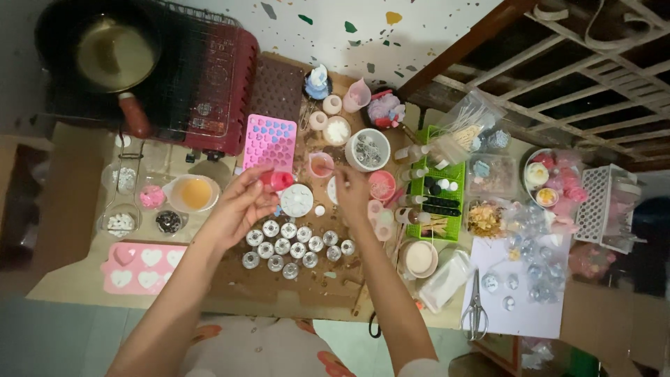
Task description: Pouring melted wax into various molds and arranging small containers on a workspace.
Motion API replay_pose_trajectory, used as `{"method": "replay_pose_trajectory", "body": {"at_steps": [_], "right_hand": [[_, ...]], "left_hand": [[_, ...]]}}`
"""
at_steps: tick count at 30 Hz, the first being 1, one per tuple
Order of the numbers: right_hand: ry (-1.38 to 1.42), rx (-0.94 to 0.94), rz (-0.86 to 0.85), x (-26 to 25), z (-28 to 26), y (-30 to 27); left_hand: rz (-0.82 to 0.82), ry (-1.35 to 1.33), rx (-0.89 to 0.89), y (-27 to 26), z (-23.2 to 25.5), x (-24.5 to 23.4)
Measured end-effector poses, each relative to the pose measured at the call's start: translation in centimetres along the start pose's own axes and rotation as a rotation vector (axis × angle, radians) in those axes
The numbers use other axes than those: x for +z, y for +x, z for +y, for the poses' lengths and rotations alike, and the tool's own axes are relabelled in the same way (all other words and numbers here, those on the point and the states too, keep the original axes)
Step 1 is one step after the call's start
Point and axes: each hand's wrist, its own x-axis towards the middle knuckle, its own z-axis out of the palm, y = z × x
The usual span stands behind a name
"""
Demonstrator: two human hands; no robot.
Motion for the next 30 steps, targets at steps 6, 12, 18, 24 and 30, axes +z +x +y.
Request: {"method": "replay_pose_trajectory", "body": {"at_steps": [6,12,18,24,30], "right_hand": [[-0.506,-0.320,-0.298,3.5,4.5,2.2],[-0.419,-0.190,-0.457,2.3,0.8,4.1],[-0.126,0.055,-0.386,1.7,2.1,2.8],[-0.391,0.309,-0.398,2.2,7.3,-1.6],[-0.499,0.311,-0.504,4.1,9.2,-7.0]], "left_hand": [[0.062,-0.033,-0.023,-2.4,0.7,-1.1],[0.069,-0.073,-0.020,-2.6,-0.3,-1.7],[0.070,-0.088,-0.026,-2.7,-0.5,-1.0],[0.083,-0.084,-0.018,-2.4,-0.3,-0.3],[0.102,-0.071,-0.040,-2.8,-1.6,0.3]]}}
